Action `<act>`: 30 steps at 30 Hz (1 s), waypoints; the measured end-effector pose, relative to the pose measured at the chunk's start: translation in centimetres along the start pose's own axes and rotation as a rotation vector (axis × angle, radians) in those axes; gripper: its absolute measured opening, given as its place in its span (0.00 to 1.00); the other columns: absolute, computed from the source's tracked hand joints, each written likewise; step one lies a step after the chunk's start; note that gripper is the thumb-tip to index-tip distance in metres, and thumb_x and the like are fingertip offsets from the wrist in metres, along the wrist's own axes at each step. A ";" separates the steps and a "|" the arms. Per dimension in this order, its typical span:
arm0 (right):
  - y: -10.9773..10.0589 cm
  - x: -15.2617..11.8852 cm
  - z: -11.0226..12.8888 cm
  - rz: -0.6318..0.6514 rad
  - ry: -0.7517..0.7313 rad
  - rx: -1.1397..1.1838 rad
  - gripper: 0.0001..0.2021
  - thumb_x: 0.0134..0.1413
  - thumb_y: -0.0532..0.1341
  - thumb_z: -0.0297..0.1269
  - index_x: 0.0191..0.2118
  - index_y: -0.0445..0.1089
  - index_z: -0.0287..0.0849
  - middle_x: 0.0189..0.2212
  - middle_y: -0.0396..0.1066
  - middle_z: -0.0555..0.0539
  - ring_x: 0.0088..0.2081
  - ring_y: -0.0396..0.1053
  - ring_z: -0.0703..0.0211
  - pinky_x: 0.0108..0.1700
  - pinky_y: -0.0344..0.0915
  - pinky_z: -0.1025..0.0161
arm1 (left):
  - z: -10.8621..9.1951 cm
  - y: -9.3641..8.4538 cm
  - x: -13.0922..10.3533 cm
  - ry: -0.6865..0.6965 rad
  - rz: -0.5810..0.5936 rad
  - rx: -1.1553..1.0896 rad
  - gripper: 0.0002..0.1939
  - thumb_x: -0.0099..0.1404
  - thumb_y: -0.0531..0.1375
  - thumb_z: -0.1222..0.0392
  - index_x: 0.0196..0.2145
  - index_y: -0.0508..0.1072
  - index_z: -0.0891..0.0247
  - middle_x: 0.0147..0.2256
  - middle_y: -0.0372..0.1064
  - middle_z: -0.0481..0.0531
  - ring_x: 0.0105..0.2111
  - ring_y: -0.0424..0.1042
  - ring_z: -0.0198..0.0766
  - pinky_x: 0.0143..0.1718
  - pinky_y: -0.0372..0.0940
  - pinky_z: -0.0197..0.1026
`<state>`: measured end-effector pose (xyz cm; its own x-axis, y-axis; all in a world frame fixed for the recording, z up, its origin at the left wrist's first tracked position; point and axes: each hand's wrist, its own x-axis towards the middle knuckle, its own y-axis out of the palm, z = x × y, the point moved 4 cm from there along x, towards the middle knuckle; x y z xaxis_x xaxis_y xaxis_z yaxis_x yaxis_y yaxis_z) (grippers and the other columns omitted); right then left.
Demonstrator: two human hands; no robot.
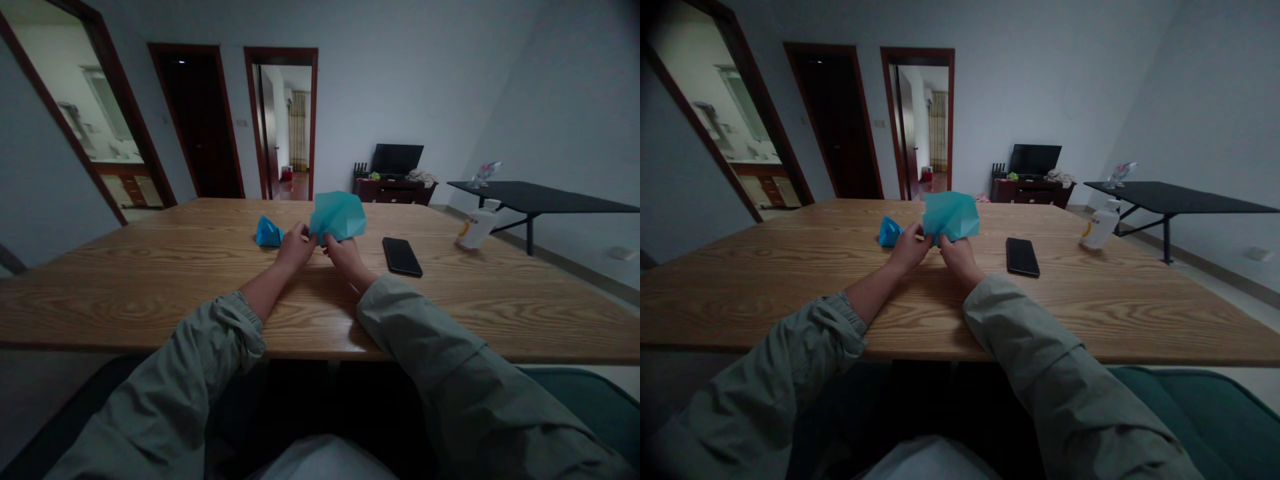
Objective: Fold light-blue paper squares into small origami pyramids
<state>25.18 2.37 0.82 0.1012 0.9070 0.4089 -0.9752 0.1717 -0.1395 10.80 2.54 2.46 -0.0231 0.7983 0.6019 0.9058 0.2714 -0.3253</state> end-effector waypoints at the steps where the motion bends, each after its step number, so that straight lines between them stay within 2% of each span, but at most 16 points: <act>1: -0.1 0.1 -0.1 -0.009 0.048 0.009 0.09 0.50 0.57 0.40 0.27 0.67 0.41 0.24 0.71 0.47 0.24 0.67 0.60 0.27 0.63 0.65 | 0.1 -0.2 0.1 -0.014 -0.028 -0.014 0.06 0.57 0.60 0.57 0.29 0.67 0.61 0.30 0.69 0.49 0.29 0.69 0.37 0.36 0.65 0.40; 3: -0.2 0.2 -0.4 -0.030 0.148 0.045 0.08 0.50 0.57 0.39 0.26 0.66 0.40 0.23 0.70 0.46 0.23 0.66 0.61 0.25 0.62 0.65 | 0.5 -0.4 0.5 -0.073 -0.096 -0.091 0.07 0.57 0.60 0.57 0.30 0.66 0.61 0.32 0.68 0.49 0.29 0.70 0.36 0.36 0.67 0.41; 6: -0.2 0.1 -0.5 -0.043 0.262 0.081 0.08 0.50 0.58 0.38 0.27 0.66 0.40 0.25 0.71 0.44 0.22 0.66 0.61 0.24 0.61 0.64 | 1.1 -0.5 1.1 -0.201 -0.173 -0.328 0.09 0.57 0.59 0.56 0.33 0.64 0.61 0.34 0.67 0.50 0.29 0.72 0.37 0.34 0.70 0.42; 9: 0.2 -0.2 -0.5 0.001 0.293 0.115 0.08 0.52 0.58 0.39 0.28 0.66 0.40 0.27 0.71 0.44 0.23 0.66 0.61 0.24 0.61 0.64 | 1.2 -0.2 1.2 -0.335 -0.183 -0.583 0.11 0.56 0.58 0.59 0.36 0.61 0.60 0.32 0.67 0.48 0.30 0.73 0.36 0.34 0.71 0.43; 12: 1.0 -0.6 -0.3 0.082 0.286 0.161 0.09 0.53 0.58 0.41 0.29 0.67 0.40 0.29 0.72 0.45 0.24 0.66 0.62 0.26 0.61 0.64 | 1.1 0.0 1.1 -0.432 -0.147 -0.725 0.16 0.54 0.60 0.61 0.41 0.60 0.59 0.34 0.68 0.49 0.32 0.73 0.36 0.35 0.72 0.43; 15: 1.4 -0.9 -0.4 0.140 0.299 0.170 0.11 0.52 0.59 0.43 0.28 0.68 0.40 0.30 0.72 0.44 0.24 0.66 0.61 0.27 0.62 0.63 | 1.1 -0.1 1.0 -0.428 -0.080 -0.784 0.20 0.52 0.62 0.60 0.43 0.62 0.59 0.40 0.70 0.52 0.37 0.73 0.39 0.36 0.72 0.43; 20: 1.0 -1.0 0.0 0.193 0.237 0.236 0.10 0.53 0.58 0.44 0.32 0.68 0.42 0.29 0.71 0.47 0.25 0.66 0.63 0.26 0.62 0.66 | 1.7 -0.5 1.2 -0.422 -0.102 -0.863 0.17 0.56 0.60 0.53 0.42 0.67 0.60 0.45 0.70 0.56 0.42 0.72 0.43 0.38 0.72 0.46; 25: 0.6 -0.8 0.2 0.178 0.268 0.263 0.09 0.53 0.57 0.44 0.33 0.65 0.43 0.28 0.70 0.49 0.23 0.65 0.65 0.24 0.61 0.68 | 1.2 -0.7 1.2 -0.408 -0.069 -0.865 0.17 0.57 0.58 0.49 0.40 0.68 0.61 0.41 0.71 0.56 0.38 0.73 0.42 0.39 0.72 0.48; 27: 0.5 -0.6 0.2 0.165 0.271 0.270 0.08 0.52 0.59 0.41 0.36 0.64 0.43 0.29 0.70 0.50 0.23 0.65 0.65 0.24 0.61 0.68 | 1.0 -0.8 1.0 -0.422 -0.065 -0.881 0.16 0.57 0.58 0.50 0.40 0.69 0.62 0.39 0.72 0.56 0.35 0.72 0.40 0.37 0.72 0.47; 30: 0.2 -0.5 0.5 0.143 0.236 0.275 0.13 0.51 0.60 0.39 0.43 0.61 0.46 0.30 0.70 0.51 0.23 0.67 0.65 0.24 0.61 0.68 | 0.7 -1.1 0.8 -0.405 -0.078 -0.908 0.15 0.58 0.57 0.50 0.39 0.69 0.62 0.37 0.72 0.55 0.34 0.72 0.39 0.37 0.72 0.46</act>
<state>24.81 1.73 1.00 -0.0288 0.9833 0.1795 -0.9958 -0.0439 0.0803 9.47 3.31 2.80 -0.0852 0.9648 0.2490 0.8718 -0.0488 0.4874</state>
